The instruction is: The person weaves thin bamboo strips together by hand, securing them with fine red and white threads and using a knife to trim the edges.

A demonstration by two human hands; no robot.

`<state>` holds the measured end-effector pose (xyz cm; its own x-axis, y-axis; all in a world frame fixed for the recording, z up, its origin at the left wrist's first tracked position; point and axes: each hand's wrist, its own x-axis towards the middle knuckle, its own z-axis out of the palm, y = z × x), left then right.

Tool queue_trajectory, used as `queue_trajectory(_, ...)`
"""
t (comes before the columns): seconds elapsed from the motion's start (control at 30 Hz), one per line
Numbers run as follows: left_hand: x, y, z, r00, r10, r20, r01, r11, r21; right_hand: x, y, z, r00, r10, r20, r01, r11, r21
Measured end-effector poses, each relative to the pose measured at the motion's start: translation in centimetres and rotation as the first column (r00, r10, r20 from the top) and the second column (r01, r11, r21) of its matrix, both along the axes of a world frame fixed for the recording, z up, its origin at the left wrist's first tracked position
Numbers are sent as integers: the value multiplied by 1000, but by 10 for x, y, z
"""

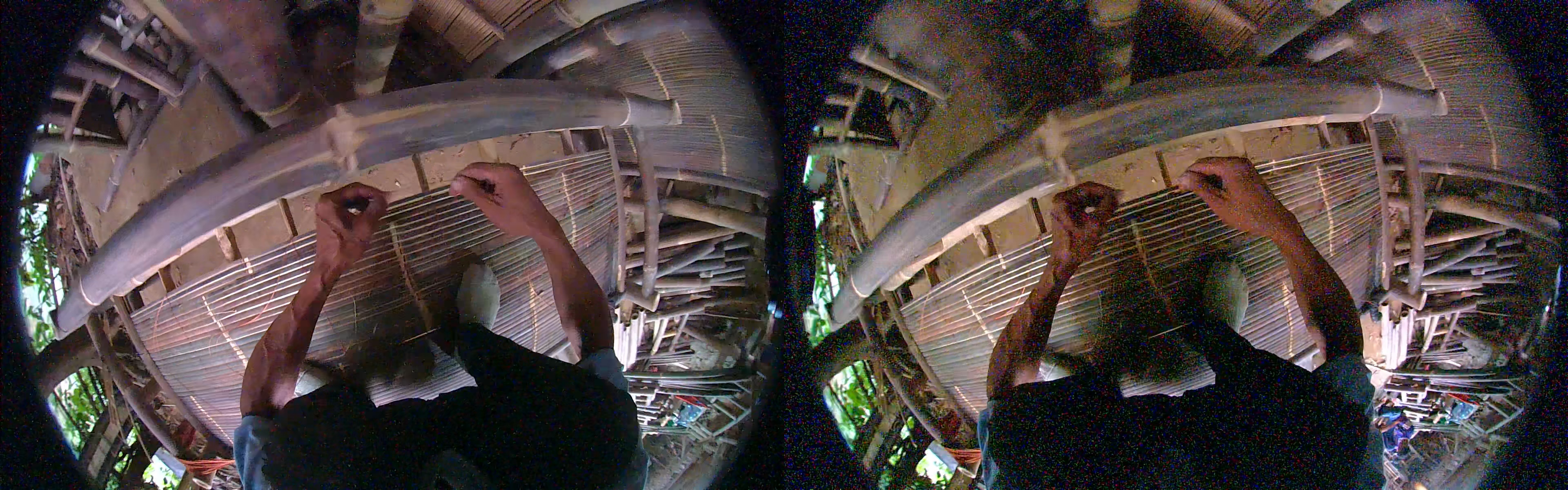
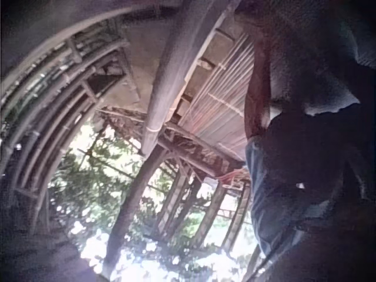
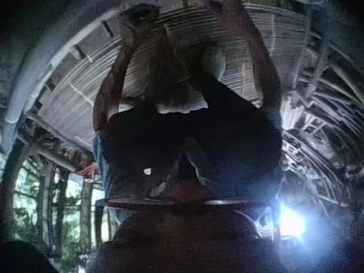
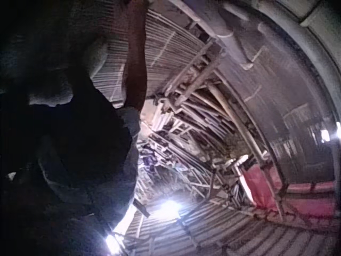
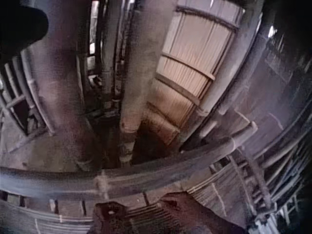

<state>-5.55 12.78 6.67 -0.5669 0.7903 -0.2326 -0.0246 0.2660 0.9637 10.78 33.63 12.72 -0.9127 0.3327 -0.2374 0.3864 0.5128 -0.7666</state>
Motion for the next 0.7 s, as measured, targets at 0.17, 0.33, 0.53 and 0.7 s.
queue_trajectory(0.17,-9,29,-54,883,-93,-460,-104,917,-386,-8,55,-66,988,108,113,-124,981,148)
queue_trajectory(0.33,11,55,-112,533,-355,-768,43,918,-395,-7,70,-152,880,220,421,-385,849,361)
queue_trajectory(0.53,32,47,-175,713,-288,-639,199,957,-210,-21,50,-185,894,289,343,-372,905,205)
queue_trajectory(0.7,15,35,-180,569,-563,-600,303,821,-483,-14,50,-171,953,250,169,-286,929,235)
